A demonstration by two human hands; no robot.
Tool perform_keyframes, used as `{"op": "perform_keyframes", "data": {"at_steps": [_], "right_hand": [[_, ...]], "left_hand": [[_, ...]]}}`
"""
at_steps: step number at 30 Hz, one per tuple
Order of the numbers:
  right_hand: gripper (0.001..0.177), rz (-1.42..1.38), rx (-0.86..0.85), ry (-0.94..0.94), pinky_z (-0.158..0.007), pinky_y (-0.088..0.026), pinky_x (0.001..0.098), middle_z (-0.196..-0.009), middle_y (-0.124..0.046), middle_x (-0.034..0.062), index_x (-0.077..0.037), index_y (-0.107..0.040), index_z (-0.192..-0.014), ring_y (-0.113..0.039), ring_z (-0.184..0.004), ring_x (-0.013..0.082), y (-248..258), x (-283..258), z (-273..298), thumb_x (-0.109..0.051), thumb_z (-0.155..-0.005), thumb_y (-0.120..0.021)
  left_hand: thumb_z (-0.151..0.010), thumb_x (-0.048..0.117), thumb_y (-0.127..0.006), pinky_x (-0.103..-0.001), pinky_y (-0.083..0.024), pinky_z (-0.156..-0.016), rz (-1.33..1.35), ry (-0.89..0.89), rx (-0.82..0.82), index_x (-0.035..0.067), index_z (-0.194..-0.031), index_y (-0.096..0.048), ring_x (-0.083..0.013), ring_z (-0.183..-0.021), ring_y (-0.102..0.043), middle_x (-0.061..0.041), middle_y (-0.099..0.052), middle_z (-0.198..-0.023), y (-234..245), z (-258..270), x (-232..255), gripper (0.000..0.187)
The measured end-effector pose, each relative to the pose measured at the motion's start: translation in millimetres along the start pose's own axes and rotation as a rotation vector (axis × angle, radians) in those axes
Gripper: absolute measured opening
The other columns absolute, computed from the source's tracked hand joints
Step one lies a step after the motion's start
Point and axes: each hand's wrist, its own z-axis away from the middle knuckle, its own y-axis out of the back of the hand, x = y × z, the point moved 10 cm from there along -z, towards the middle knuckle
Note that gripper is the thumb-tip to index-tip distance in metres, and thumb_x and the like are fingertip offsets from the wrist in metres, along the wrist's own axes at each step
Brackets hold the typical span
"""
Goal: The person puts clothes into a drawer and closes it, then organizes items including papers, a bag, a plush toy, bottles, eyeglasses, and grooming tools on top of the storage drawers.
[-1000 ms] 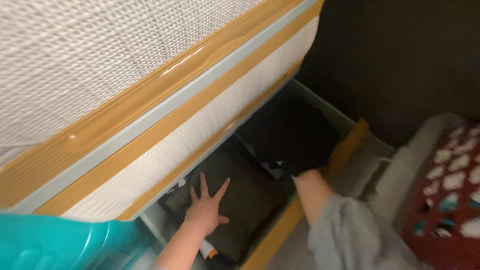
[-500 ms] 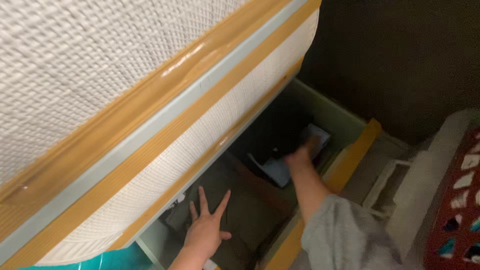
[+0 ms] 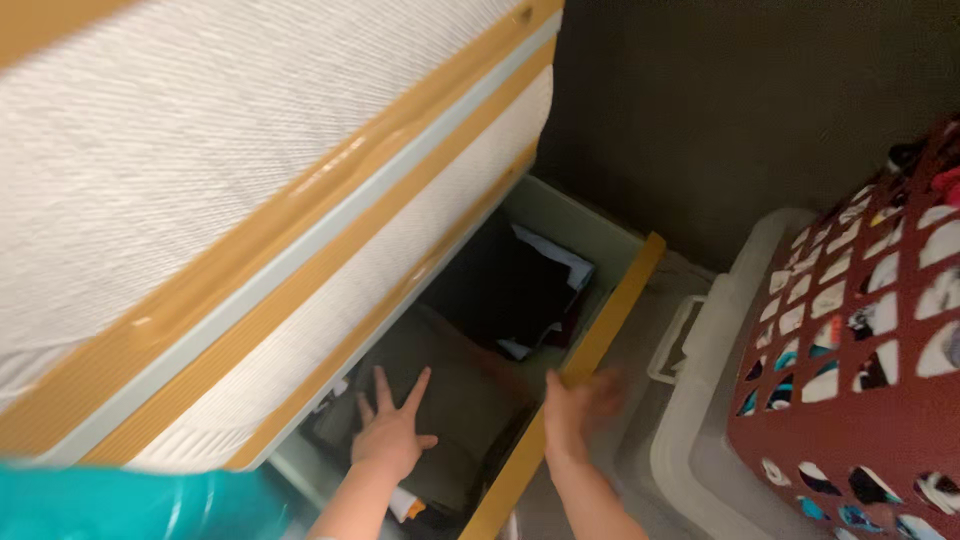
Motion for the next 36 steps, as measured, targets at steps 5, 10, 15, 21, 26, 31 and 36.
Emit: {"op": "perform_keyframes", "data": {"at_steps": [5, 10, 15, 21, 26, 31, 36], "right_hand": [[0.061, -0.553, -0.38, -0.266, -0.093, -0.05, 0.0529, -0.116, -0.054, 0.0163, 0.002, -0.042, -0.134, -0.056, -0.107, 0.0326, -56.9, 44.8, 12.2, -0.006, -0.08, -0.07], [0.054, -0.662, -0.508, -0.243, -0.079, -0.05, 0.0457, -0.106, -0.056, 0.0109, -0.009, -0.049, -0.134, -0.057, -0.096, 0.0275, -70.2, -7.9, 35.4, 0.003, -0.081, -0.049], [0.059, -0.651, -0.811, -0.131, -0.078, -0.052, 0.039, -0.118, -0.065, 0.0134, -0.004, -0.054, -0.139, -0.063, -0.1, 0.0259, -106.2, -68.4, 79.4, 0.006, -0.082, -0.044], [0.08, -0.71, -1.008, 0.014, -0.095, -0.052, 0.0326, -0.143, -0.057, 0.0093, -0.007, -0.04, -0.156, -0.058, -0.119, 0.0226, -175.9, -108.2, 95.7, 0.011, -0.078, -0.044], [0.083, -0.644, -1.153, 0.058, -0.107, -0.049, 0.0342, -0.159, -0.041, 0.0018, -0.013, -0.027, -0.16, -0.05, -0.137, 0.022, -212.1, -126.9, 88.2, 0.011, -0.082, -0.045], [0.075, 0.143, -1.208, 0.472, -0.121, -0.031, 0.0401, -0.168, -0.03, 0.0072, -0.014, -0.019, -0.164, -0.032, -0.15, 0.0236, -229.2, -99.4, 40.0, -0.003, -0.098, -0.052], [0.065, 0.454, -1.168, 0.41, -0.116, -0.041, 0.0395, -0.153, -0.054, 0.0092, -0.013, -0.047, -0.154, -0.05, -0.141, 0.0252, -174.1, -72.3, 47.1, -0.005, -0.089, -0.054]], "left_hand": [[-0.099, 0.031, -0.063, -0.054, -0.034, -0.12, -0.034, -0.141, 0.227, 0.032, -0.156, -0.03, -0.041, -0.154, -0.02, -0.017, -0.015, -0.165, 25.7, 20.3, 7.4, 0.066], [-0.097, 0.014, -0.057, -0.047, -0.032, -0.121, 0.061, -0.415, 0.546, 0.001, -0.138, -0.055, -0.0383, -0.149, -0.033, -0.022, -0.044, -0.154, 43.7, 54.8, 35.4, 0.043], [-0.091, 0.007, -0.056, -0.048, -0.028, -0.118, 0.036, -0.512, 0.576, -0.01, -0.138, -0.048, -0.0399, -0.147, -0.03, -0.027, -0.039, -0.153, 22.3, 73.6, 38.2, 0.051], [-0.075, -0.002, -0.056, -0.045, -0.029, -0.117, -0.032, -0.628, 0.663, -0.009, -0.138, -0.048, -0.0381, -0.146, -0.032, -0.025, -0.042, -0.152, 0.4, 71.1, 3.3, 0.064], [-0.078, -0.003, -0.055, -0.045, -0.033, -0.116, -0.038, -0.576, 0.645, -0.01, -0.137, -0.049, -0.038, -0.144, -0.037, -0.026, -0.045, -0.15, 6.3, 45.1, -27.6, 0.06], [-0.08, -0.004, -0.053, -0.045, -0.038, -0.114, 0.067, -0.566, 0.64, -0.008, -0.134, -0.053, -0.0389, -0.142, -0.043, -0.025, -0.051, -0.147, 0.4, 31.2, -51.3, 0.054], [-0.078, 0.009, -0.062, -0.05, -0.033, -0.115, -0.048, -0.557, 0.477, -0.006, -0.133, -0.056, -0.0432, -0.138, -0.044, -0.028, -0.051, -0.148, 3.9, 35.0, -42.9, 0.057]]}}
